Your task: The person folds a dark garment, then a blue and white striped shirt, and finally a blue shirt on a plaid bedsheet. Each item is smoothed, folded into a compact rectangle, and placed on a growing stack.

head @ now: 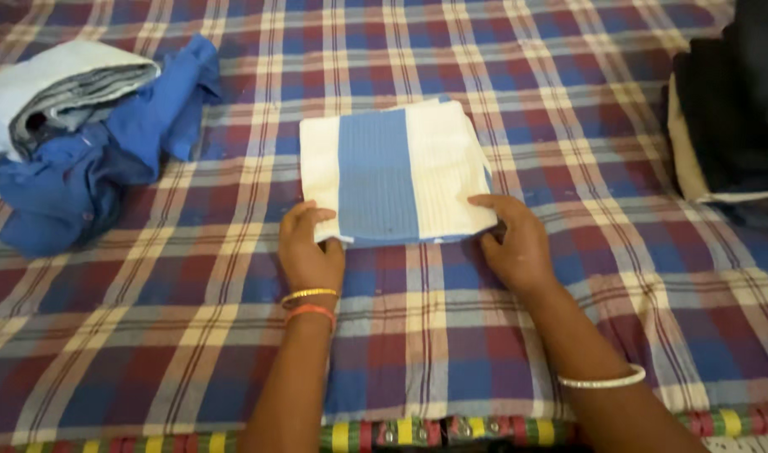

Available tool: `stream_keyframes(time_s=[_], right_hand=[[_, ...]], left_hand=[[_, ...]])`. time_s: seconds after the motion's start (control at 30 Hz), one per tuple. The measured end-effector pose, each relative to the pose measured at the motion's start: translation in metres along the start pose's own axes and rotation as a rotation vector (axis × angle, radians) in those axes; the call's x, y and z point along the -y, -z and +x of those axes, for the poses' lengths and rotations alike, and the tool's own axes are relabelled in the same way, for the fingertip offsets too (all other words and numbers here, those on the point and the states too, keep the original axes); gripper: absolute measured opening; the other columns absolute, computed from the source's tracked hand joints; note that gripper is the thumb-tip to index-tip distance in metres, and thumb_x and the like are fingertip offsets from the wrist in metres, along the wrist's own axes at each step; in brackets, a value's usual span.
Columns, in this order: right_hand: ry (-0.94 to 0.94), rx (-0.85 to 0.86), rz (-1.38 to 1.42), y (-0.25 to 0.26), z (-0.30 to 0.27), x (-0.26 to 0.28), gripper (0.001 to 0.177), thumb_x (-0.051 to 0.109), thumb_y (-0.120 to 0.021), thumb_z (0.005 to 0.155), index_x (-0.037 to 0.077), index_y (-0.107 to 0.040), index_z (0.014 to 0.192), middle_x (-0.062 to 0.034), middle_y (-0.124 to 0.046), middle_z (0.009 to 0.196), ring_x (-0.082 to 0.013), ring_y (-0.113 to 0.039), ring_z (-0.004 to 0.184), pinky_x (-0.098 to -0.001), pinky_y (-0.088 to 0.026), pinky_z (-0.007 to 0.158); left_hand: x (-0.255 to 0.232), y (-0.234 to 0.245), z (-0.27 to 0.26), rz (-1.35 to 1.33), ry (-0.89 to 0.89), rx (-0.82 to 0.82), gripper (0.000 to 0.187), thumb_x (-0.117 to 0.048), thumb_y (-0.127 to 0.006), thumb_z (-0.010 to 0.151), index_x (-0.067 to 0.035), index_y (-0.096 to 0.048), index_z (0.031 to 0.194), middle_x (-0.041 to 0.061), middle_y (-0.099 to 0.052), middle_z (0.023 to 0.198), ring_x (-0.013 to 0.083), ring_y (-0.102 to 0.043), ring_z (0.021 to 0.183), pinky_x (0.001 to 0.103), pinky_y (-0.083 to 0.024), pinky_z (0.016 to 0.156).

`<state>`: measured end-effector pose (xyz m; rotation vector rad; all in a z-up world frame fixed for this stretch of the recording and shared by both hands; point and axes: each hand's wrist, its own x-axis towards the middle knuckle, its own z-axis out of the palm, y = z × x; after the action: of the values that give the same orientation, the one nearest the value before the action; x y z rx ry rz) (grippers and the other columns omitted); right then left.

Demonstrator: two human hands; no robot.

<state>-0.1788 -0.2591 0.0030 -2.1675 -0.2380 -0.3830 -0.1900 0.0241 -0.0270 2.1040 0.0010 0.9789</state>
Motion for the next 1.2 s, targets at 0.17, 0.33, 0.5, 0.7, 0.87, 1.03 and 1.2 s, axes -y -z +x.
stream_keyframes(time_s=[0.17, 0.33, 0.5, 0.7, 0.87, 1.03, 1.2], right_hand=[[-0.002, -0.059, -0.103, -0.004, 0.009, 0.008, 0.052, -0.015, -0.066, 0.074, 0.011, -0.07, 0.119, -0.0161, -0.068, 0.116, -0.0307, -0.07, 0.094, -0.0373, -0.057, 0.079], [0.122, -0.073, -0.202, -0.004, 0.003, 0.009, 0.053, -0.014, -0.062, 0.073, 0.01, -0.068, 0.12, -0.0182, -0.066, 0.116, -0.0391, -0.064, 0.1, -0.0432, -0.053, 0.083], [0.185, -0.12, -0.232, -0.001, 0.009, 0.012, 0.053, -0.015, -0.057, 0.072, 0.011, -0.068, 0.118, -0.0179, -0.066, 0.116, -0.0427, -0.062, 0.108, -0.0467, -0.051, 0.091], [0.04, -0.169, -0.163, -0.001, 0.008, 0.015, 0.051, -0.016, -0.058, 0.076, 0.014, -0.07, 0.117, -0.0128, -0.066, 0.108, -0.0355, -0.064, 0.095, -0.043, -0.053, 0.081], [0.23, -0.328, -0.168, 0.019, 0.009, 0.051, 0.048, -0.014, -0.068, 0.079, 0.014, -0.07, 0.118, -0.012, -0.062, 0.108, -0.0298, -0.063, 0.099, -0.0391, -0.052, 0.084], [0.469, -0.442, -0.361, 0.048, 0.027, 0.107, 0.035, -0.007, -0.078, 0.077, 0.008, -0.07, 0.107, -0.0144, -0.059, 0.114, -0.0324, -0.055, 0.107, -0.0435, -0.048, 0.088], [0.213, -0.321, 0.099, 0.081, 0.063, 0.145, 0.019, 0.007, -0.062, 0.102, 0.004, -0.064, 0.121, -0.0071, -0.063, 0.108, -0.0154, -0.059, 0.097, -0.0339, -0.051, 0.083]], left_hand=[[-0.006, 0.0, 0.009, -0.009, 0.032, 0.054, 0.049, 0.013, -0.067, 0.061, -0.006, -0.072, 0.106, 0.019, -0.061, 0.128, 0.0405, -0.059, 0.121, 0.045, -0.049, 0.103], [-0.007, -0.001, 0.006, 0.022, 0.031, 0.043, 0.047, 0.014, -0.069, 0.062, -0.007, -0.074, 0.103, 0.018, -0.062, 0.13, 0.0394, -0.06, 0.122, 0.044, -0.05, 0.105], [-0.011, -0.004, 0.012, -0.014, 0.054, 0.051, 0.041, 0.012, -0.071, 0.061, -0.007, -0.074, 0.097, 0.017, -0.064, 0.127, 0.0382, -0.063, 0.118, 0.042, -0.052, 0.1], [-0.024, 0.013, 0.013, -0.038, 0.019, 0.026, 0.039, 0.014, -0.067, 0.068, -0.007, -0.074, 0.1, 0.014, -0.066, 0.127, 0.035, -0.065, 0.118, 0.041, -0.053, 0.101], [-0.055, 0.048, 0.031, -0.096, -0.026, -0.02, 0.037, 0.012, -0.069, 0.072, -0.007, -0.074, 0.104, 0.012, -0.069, 0.124, 0.0302, -0.068, 0.114, 0.038, -0.055, 0.094], [-0.089, 0.086, 0.073, -0.015, -0.196, -0.092, 0.026, 0.004, -0.079, 0.087, -0.007, -0.073, 0.109, 0.009, -0.072, 0.108, 0.0253, -0.071, 0.102, 0.037, -0.056, 0.088], [-0.11, 0.096, 0.122, -0.161, -0.147, -0.128, 0.021, -0.006, -0.085, 0.092, -0.002, -0.074, 0.11, 0.008, -0.074, 0.093, 0.0158, -0.067, 0.077, 0.031, -0.053, 0.07]])
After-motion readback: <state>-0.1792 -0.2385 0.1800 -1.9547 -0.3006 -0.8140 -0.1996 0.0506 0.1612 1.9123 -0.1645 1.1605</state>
